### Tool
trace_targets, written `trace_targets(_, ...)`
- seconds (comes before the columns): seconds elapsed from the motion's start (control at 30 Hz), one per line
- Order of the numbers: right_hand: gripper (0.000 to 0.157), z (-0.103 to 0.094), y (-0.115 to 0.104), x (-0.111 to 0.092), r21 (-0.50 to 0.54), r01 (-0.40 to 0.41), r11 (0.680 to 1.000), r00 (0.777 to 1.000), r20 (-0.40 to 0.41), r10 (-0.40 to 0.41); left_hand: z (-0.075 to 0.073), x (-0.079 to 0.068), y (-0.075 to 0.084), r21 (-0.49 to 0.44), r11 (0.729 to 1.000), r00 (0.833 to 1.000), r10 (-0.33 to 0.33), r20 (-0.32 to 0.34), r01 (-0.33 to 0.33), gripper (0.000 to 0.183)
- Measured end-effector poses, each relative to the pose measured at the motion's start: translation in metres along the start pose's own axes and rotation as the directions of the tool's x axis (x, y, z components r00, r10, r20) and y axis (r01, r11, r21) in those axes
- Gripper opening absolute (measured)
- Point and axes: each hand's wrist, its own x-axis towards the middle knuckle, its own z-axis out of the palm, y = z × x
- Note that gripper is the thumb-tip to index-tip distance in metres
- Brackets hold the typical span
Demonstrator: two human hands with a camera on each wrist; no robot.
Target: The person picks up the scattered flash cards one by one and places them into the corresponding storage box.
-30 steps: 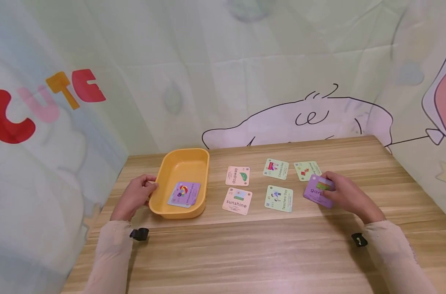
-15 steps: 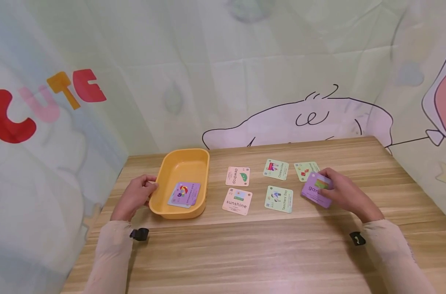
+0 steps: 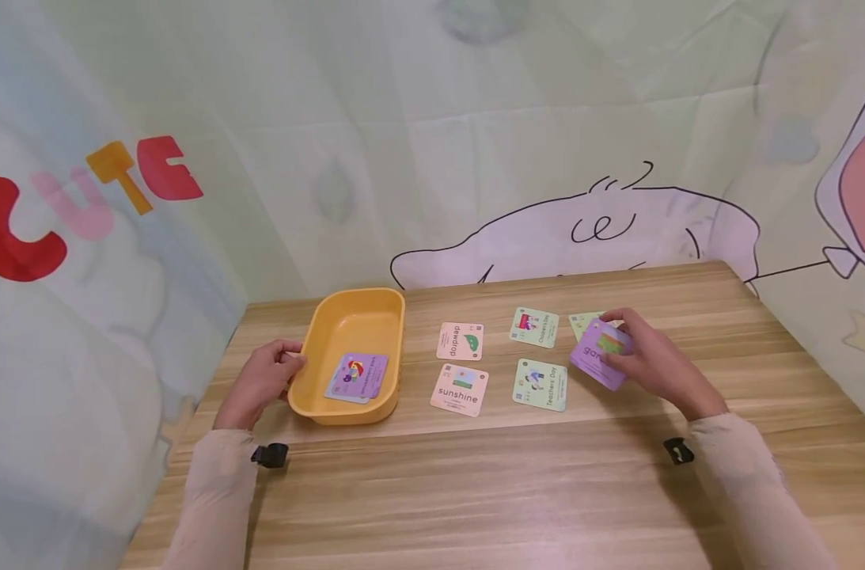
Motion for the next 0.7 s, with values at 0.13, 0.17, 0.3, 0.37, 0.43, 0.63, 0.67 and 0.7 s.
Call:
trace_targets(0.13, 0.064, 0.002, -0.006, 0.004, 0.039, 0.012, 0.999, 1.000, -0.014, -0.011, -0.001, 0.000, -0.001, 0.006, 1.000, 1.000, 0.001, -0.007, -0.001, 0.036)
trace_targets(0.17, 0.064, 0.003, -0.008, 0.005, 0.043, 0.016, 0.999, 1.000, -0.021, -0.015, -0.001, 0.000, -0.001, 0.006, 1.000, 1.000, 0.005, -0.006, -0.005, 0.036)
trace_targets(0.3, 0.062, 0.006, -0.014, 0.009, 0.068, 0.037, 0.997, 0.998, -0.047, -0.034, 0.000, 0.000, -0.001, -0.005, 1.000, 1.000, 0.007, -0.006, -0.007, 0.037)
trace_targets(0.37, 0.061, 0.007, -0.017, 0.010, 0.087, 0.047, 0.995, 0.998, -0.053, -0.043, 0.000, 0.000, -0.001, -0.008, 1.000, 1.000, 0.010, -0.005, -0.010, 0.037)
trace_targets(0.43, 0.060, 0.009, -0.019, 0.012, 0.102, 0.051, 0.993, 0.997, -0.054, -0.046, 0.000, 0.000, 0.000, -0.011, 1.000, 1.000, 0.010, -0.003, -0.010, 0.037)
trace_targets(0.63, 0.059, 0.013, -0.027, 0.018, 0.140, 0.060, 0.988, 0.997, -0.048, -0.054, 0.000, 0.000, 0.001, -0.010, 1.000, 1.000, 0.003, 0.000, -0.003, 0.036)
trace_targets(0.67, 0.059, 0.013, -0.029, 0.020, 0.146, 0.064, 0.987, 0.997, -0.046, -0.058, 0.000, -0.001, 0.001, -0.008, 1.000, 1.000, -0.002, 0.000, 0.002, 0.035)
trace_targets(0.7, 0.060, 0.014, -0.031, 0.021, 0.151, 0.065, 0.986, 0.997, -0.043, -0.059, 0.000, -0.001, 0.001, -0.008, 1.000, 1.000, -0.006, 0.001, 0.006, 0.035)
